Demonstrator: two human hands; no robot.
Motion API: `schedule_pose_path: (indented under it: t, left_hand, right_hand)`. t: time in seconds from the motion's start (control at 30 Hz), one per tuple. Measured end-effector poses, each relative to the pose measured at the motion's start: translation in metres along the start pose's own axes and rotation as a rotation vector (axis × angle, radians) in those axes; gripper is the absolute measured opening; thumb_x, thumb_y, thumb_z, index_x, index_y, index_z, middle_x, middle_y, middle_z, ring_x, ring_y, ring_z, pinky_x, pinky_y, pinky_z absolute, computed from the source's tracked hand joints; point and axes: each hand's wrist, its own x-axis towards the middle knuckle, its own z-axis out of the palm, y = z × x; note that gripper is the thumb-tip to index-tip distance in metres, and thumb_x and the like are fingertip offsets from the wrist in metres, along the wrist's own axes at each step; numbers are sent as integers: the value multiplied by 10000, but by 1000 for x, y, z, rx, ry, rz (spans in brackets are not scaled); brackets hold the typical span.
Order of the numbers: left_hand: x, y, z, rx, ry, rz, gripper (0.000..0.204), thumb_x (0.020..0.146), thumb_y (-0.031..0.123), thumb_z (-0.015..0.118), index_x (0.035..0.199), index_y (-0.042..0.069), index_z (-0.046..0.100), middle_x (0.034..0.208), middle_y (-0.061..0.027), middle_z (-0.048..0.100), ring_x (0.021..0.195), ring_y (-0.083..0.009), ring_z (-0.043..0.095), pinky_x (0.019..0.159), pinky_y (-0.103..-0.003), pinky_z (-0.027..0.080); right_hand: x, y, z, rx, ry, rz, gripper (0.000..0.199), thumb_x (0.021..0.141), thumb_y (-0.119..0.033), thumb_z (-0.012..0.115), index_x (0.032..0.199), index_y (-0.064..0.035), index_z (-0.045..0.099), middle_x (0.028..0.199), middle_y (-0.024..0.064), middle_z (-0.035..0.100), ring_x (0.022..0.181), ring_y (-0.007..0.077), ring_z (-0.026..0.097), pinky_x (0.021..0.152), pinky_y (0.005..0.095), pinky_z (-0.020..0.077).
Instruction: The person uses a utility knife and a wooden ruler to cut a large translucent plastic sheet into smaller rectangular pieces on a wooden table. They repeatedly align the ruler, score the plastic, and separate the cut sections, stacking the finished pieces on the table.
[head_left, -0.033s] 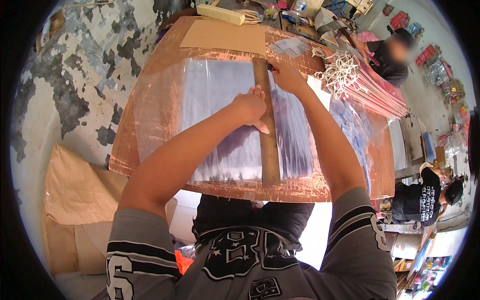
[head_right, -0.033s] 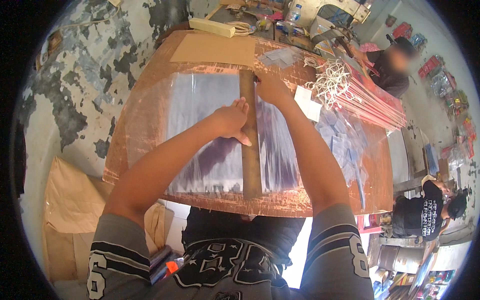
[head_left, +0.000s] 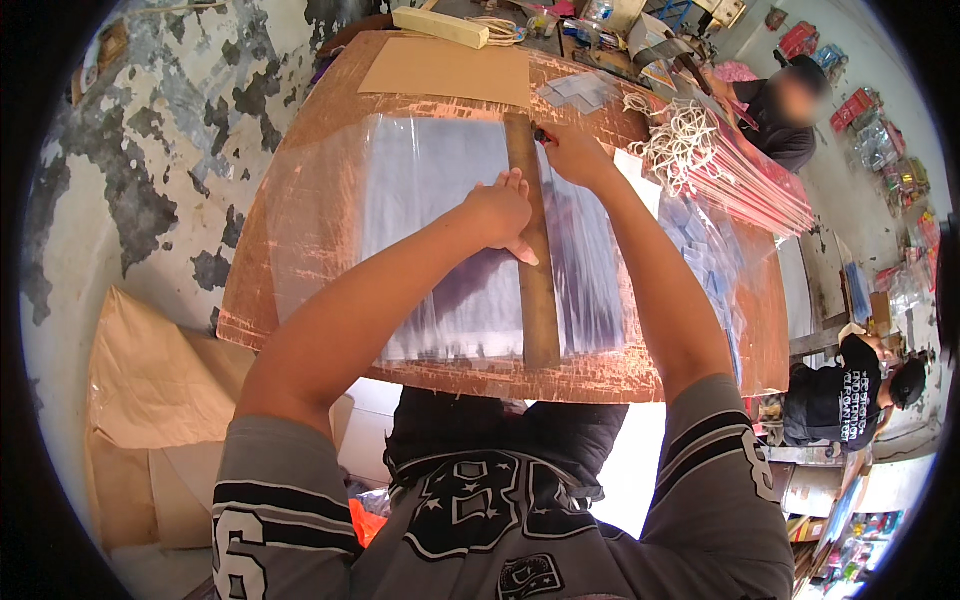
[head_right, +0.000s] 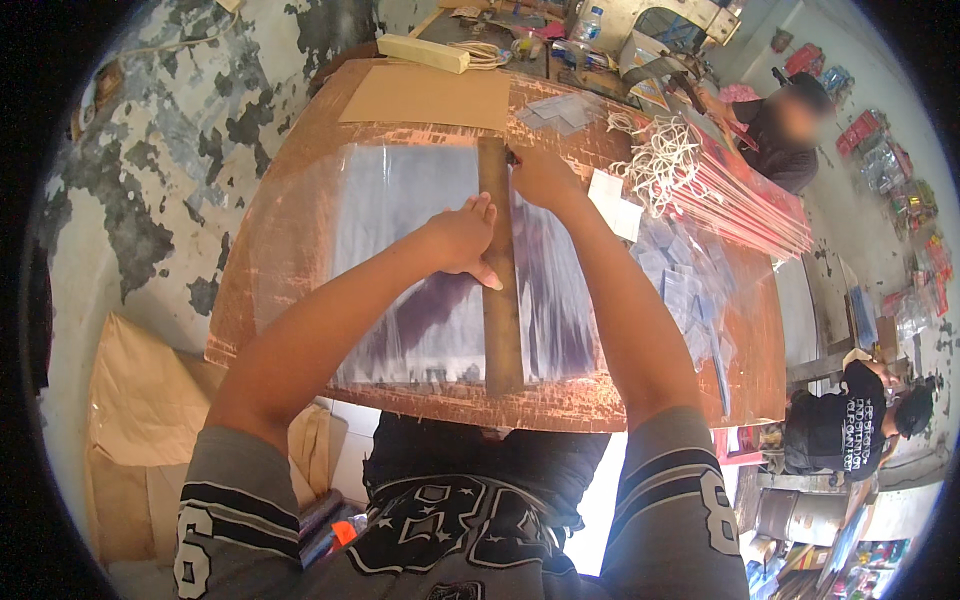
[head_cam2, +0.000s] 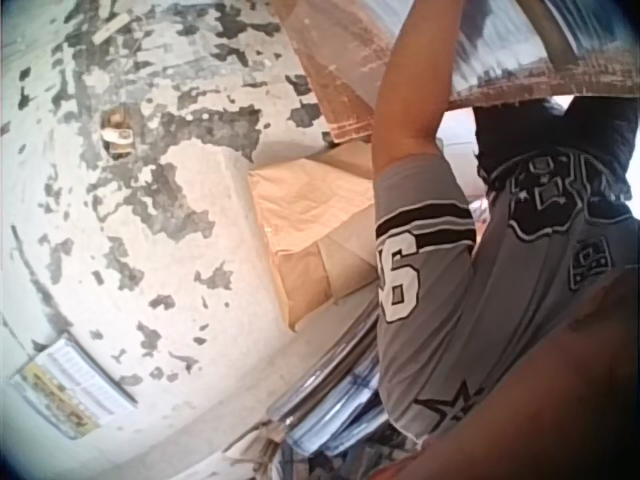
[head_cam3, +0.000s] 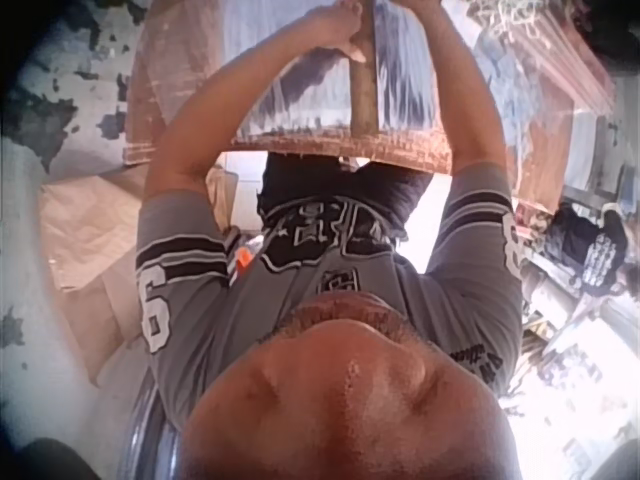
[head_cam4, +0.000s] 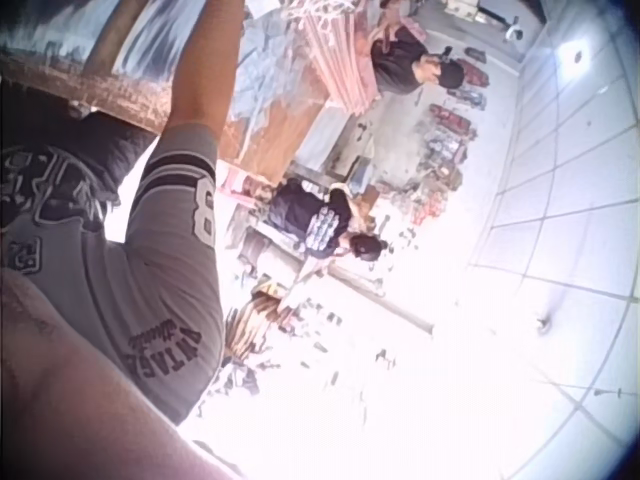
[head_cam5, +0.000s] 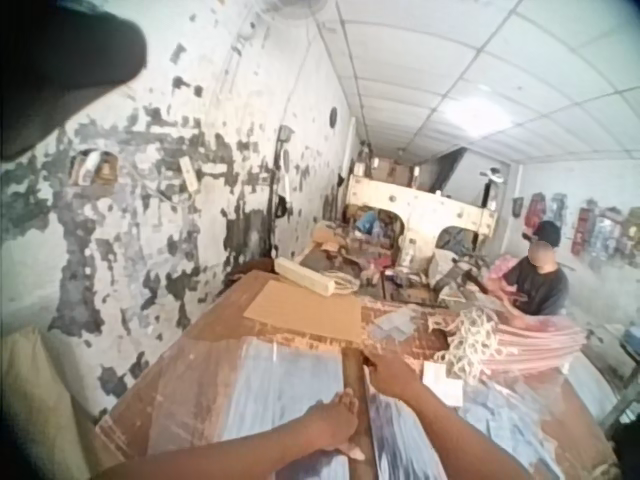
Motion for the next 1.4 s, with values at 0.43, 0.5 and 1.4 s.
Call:
schedule_pose_path:
  t: [0.43, 0.5, 1.4]
  left_hand:
    - [-12, 4, -13, 18, -36, -4, 1379, 784, 735, 799, 1637, -154, 180, 1744, -333, 146, 1623, -425, 237, 1257, -529, 368]
    - [-12, 5, -12, 17, -36, 0, 1380, 782, 734, 801, 1637, -154, 181, 1746, -332, 141, 1624, -420, 236, 1255, -511, 375]
    - [-69, 25, 9, -108, 289, 100, 944, 976, 550, 682, 1662, 12, 318, 1763, -199, 243, 1639, -354, 222, 1314, -574, 207]
  right_hand:
    - [-236, -102, -41, 121, -173, 180, 449, 1048, -191, 522, 1484, -96, 574, 864, 299, 723, 790, 508, 710, 760, 603, 564]
    - [-278, -122, -56, 100, -260, 247, 459, 1062, -203, 540, 1517, -137, 547, 760, 290, 688, 704, 498, 699, 702, 616, 546]
    - [-278, 130, -15, -434, 595, 591, 607, 994, -137, 681, 1559, -73, 469, 1266, 291, 559, 1054, 472, 625, 957, 525, 512]
